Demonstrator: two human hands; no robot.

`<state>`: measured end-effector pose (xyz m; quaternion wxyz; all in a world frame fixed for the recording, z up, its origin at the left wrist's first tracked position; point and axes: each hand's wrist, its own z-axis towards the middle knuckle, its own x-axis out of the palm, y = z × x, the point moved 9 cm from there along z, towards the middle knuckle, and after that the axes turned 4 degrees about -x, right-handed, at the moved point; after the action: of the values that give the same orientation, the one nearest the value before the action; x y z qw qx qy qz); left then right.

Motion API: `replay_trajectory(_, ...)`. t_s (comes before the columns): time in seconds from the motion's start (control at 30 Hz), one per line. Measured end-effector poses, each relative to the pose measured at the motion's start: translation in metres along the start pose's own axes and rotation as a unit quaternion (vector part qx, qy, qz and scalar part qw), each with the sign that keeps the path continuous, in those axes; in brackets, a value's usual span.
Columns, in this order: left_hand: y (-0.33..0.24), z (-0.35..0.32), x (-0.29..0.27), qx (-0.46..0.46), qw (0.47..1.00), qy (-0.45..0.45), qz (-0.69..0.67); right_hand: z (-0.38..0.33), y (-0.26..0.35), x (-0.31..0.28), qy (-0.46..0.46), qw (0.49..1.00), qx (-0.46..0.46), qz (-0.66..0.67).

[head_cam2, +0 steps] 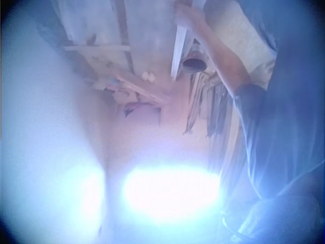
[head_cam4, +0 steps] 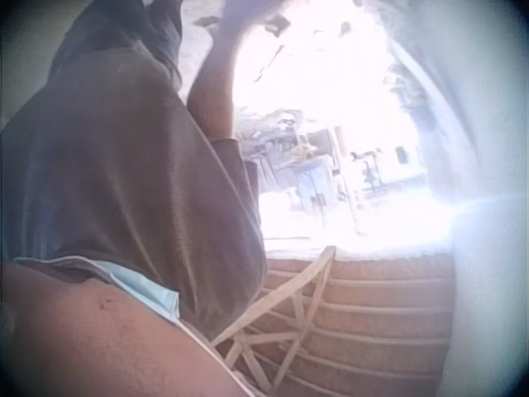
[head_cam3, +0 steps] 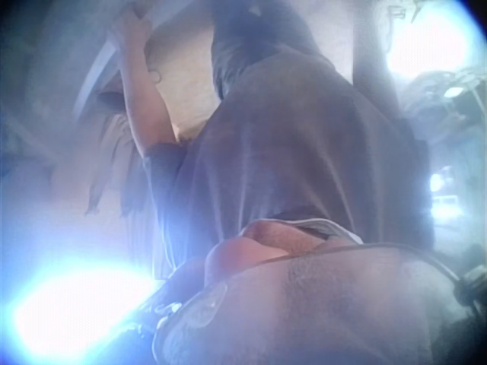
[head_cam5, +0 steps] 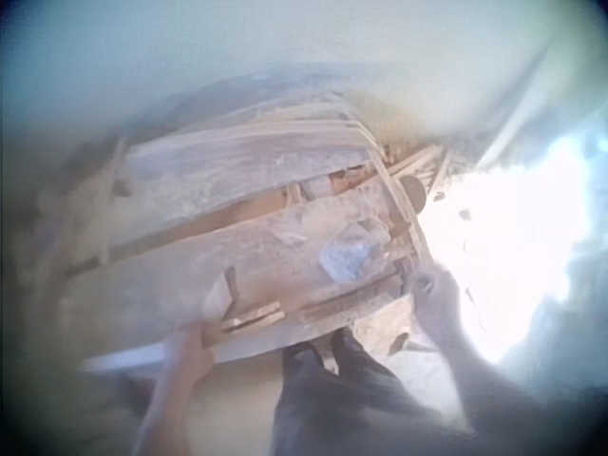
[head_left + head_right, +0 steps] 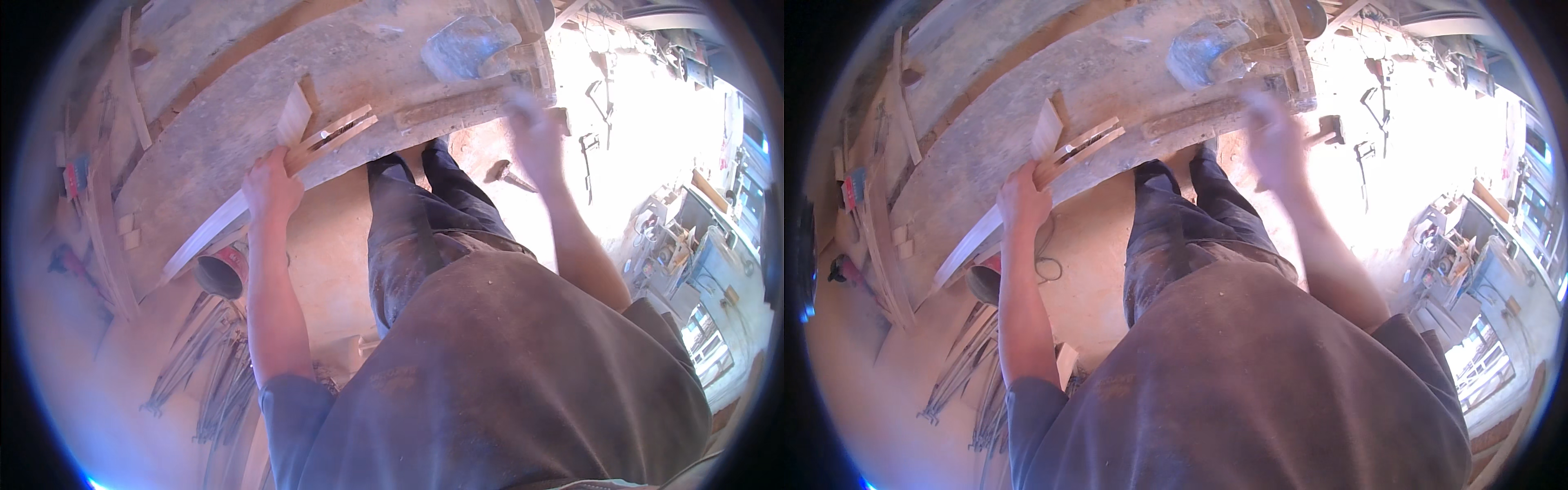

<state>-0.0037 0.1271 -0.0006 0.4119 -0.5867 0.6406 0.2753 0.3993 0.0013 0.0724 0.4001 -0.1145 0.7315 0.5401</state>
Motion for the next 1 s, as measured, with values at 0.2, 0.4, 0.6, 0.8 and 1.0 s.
replay_trajectory(0.2, 0.004, 0.004, 0.011, 0.017, 1.000, -0.021, -0.010, -0.055, 0.092, 0.199, 0.360, 0.914, 0.049, 0.182)
replay_trajectory(0.4, 0.002, 0.006, 0.009, 0.022, 1.000, -0.015, -0.002, -0.067, 0.092, 0.238, 0.328, 0.930, -0.006, 0.166)
replay_trajectory(0.6, -0.003, 0.006, 0.003, 0.008, 1.000, -0.006, 0.001, -0.064, 0.102, 0.227, 0.347, 0.933, -0.075, 0.055)
replay_trajectory(0.8, -0.004, 0.006, 0.001, 0.022, 1.000, -0.012, -0.015, -0.078, 0.105, 0.218, 0.330, 0.934, -0.098, 0.100)
replay_trajectory(1.0, 0.000, 0.007, 0.007, 0.013, 1.000, -0.012, -0.014, -0.069, 0.091, 0.220, 0.390, 0.920, 0.040, -0.007)
